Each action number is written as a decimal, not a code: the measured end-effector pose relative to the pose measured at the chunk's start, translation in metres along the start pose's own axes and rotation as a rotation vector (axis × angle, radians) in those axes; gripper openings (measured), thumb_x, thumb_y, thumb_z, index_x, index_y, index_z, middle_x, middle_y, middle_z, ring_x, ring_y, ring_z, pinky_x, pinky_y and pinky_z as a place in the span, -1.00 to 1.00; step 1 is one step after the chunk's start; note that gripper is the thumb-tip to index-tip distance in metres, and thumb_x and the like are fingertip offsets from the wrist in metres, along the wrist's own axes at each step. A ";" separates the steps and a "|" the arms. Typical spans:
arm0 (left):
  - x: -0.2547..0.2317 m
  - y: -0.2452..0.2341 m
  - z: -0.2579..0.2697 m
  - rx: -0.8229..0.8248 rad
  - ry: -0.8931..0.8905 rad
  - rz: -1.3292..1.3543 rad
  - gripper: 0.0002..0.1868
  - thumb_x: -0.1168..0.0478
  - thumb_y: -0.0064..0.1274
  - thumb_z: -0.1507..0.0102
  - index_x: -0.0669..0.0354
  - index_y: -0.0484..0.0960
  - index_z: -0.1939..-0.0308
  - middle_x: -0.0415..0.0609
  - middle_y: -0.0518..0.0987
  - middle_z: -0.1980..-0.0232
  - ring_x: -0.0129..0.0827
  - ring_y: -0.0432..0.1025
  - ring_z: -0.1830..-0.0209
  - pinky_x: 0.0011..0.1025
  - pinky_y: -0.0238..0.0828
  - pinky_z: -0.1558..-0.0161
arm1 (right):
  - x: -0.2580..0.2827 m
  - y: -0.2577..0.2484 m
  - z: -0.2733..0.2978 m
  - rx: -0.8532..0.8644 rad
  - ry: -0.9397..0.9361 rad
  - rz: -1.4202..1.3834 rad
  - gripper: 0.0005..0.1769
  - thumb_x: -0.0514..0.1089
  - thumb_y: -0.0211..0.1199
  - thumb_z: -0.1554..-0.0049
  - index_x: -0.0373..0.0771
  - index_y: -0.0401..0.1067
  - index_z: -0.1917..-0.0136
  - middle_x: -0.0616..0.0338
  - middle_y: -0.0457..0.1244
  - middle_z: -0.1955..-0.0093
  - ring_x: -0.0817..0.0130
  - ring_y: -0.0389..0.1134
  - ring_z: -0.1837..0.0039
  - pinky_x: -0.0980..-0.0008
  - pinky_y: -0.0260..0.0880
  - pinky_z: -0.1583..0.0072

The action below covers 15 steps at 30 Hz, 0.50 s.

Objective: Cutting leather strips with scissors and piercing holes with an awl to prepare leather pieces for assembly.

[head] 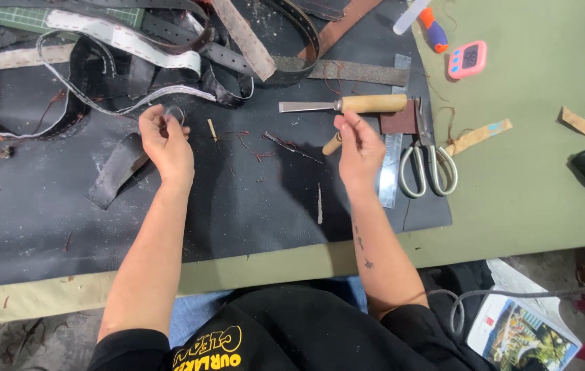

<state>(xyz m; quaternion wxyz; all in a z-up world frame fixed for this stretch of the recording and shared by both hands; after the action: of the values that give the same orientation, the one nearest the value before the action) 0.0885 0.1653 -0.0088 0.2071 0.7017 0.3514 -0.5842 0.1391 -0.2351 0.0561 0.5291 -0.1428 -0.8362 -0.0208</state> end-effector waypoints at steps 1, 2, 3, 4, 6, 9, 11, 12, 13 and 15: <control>0.004 -0.003 0.005 -0.012 -0.053 0.070 -0.67 0.47 -0.19 -0.36 0.16 0.35 -0.20 0.02 0.49 0.04 -0.47 0.52 0.24 -0.56 0.60 0.17 | 0.002 0.001 0.010 -0.021 -0.048 0.022 -0.74 -0.41 0.24 -0.24 -0.33 0.55 -0.20 -0.07 0.45 0.02 0.23 0.51 -0.05 0.31 0.51 -0.12; 0.007 -0.004 0.005 -0.018 -0.059 0.064 -0.67 0.47 -0.19 -0.36 0.16 0.35 -0.20 0.02 0.49 0.04 -0.47 0.52 0.24 -0.56 0.60 0.17 | -0.008 0.002 0.011 -0.012 -0.042 0.020 -0.74 -0.41 0.24 -0.24 -0.33 0.55 -0.20 -0.07 0.45 0.02 0.23 0.51 -0.05 0.31 0.51 -0.12; 0.008 -0.003 0.003 -0.010 -0.053 0.062 -0.61 0.49 -0.18 -0.36 0.15 0.28 -0.24 0.05 0.45 -0.02 -0.45 0.54 0.18 -0.55 0.61 0.12 | -0.013 0.002 0.012 -0.012 -0.090 0.037 -0.78 -0.36 0.21 -0.27 -0.32 0.54 -0.18 -0.04 0.43 0.04 0.26 0.49 -0.02 0.33 0.50 -0.10; 0.009 -0.001 0.002 -0.002 -0.047 0.059 -0.55 0.52 -0.18 -0.35 0.14 0.20 -0.28 0.08 0.42 -0.09 -0.43 0.56 0.12 -0.54 0.62 0.07 | -0.018 0.001 0.013 -0.012 -0.138 0.053 -0.81 -0.31 0.18 -0.30 -0.32 0.54 -0.16 -0.02 0.41 0.06 0.28 0.48 0.01 0.35 0.49 -0.08; 0.011 0.008 0.002 0.029 0.063 0.042 -0.51 0.56 -0.18 -0.29 0.16 0.24 -0.27 0.16 0.39 -0.13 -0.23 0.59 0.10 -0.39 0.66 0.03 | -0.036 0.004 0.015 -0.005 -0.103 -0.041 -0.79 -0.25 0.14 -0.33 -0.32 0.48 -0.20 0.01 0.40 0.10 0.36 0.44 0.05 0.35 0.46 -0.08; -0.037 0.027 0.024 0.135 0.444 -0.199 -0.55 0.55 -0.06 -0.22 0.24 0.41 -0.19 0.23 0.42 -0.20 0.03 0.52 -0.11 -0.20 0.59 -0.09 | -0.058 0.012 0.015 0.046 -0.020 -0.131 -0.78 -0.18 0.10 -0.36 -0.29 0.47 -0.18 0.04 0.39 0.16 0.40 0.42 0.08 0.33 0.45 -0.08; -0.060 0.050 0.050 0.207 0.715 -0.435 -0.62 0.50 0.06 -0.20 0.28 0.55 -0.12 0.23 0.47 -0.22 0.10 0.42 -0.28 -0.16 0.50 -0.16 | -0.064 0.018 0.014 0.092 0.025 -0.136 -0.79 -0.17 0.10 -0.36 -0.27 0.52 -0.12 0.04 0.40 0.18 0.37 0.45 0.07 0.33 0.48 -0.08; -0.061 0.067 0.066 0.283 0.852 -0.474 -0.63 0.45 0.12 -0.17 0.24 0.60 -0.07 0.25 0.49 -0.24 0.07 0.44 -0.28 -0.17 0.48 -0.19 | -0.064 0.016 0.012 0.083 0.043 -0.145 -0.77 -0.16 0.08 -0.36 -0.26 0.52 -0.10 0.05 0.39 0.20 0.37 0.43 0.09 0.31 0.46 -0.08; -0.060 0.082 0.084 0.367 0.988 -0.515 -0.64 0.39 0.17 -0.13 0.20 0.65 -0.03 0.26 0.50 -0.26 0.04 0.46 -0.28 -0.17 0.47 -0.22 | -0.065 0.015 0.012 0.071 0.067 -0.153 -0.76 -0.15 0.05 -0.37 -0.26 0.52 -0.08 0.05 0.38 0.22 0.36 0.42 0.12 0.29 0.45 -0.08; -0.099 0.117 0.106 0.499 0.865 -0.647 -0.60 0.23 0.24 -0.17 0.18 0.67 -0.09 0.28 0.41 -0.37 0.11 0.32 -0.39 -0.03 0.29 -0.30 | -0.066 0.014 0.009 0.076 0.103 -0.157 -0.72 -0.14 0.00 -0.38 -0.25 0.51 -0.08 0.06 0.35 0.28 0.34 0.42 0.11 0.31 0.45 -0.10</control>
<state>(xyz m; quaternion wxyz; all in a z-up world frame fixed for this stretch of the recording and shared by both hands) 0.0963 -0.0119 0.0487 -0.3150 0.7606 0.4519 -0.3437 0.1612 -0.2348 -0.0084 0.5730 -0.0556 -0.8168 -0.0376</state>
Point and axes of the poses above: each hand's wrist, its own z-axis away from the middle knuckle, its own y-axis out of the palm, x = y × z, the point moved 9 cm from there along -z, towards the middle knuckle
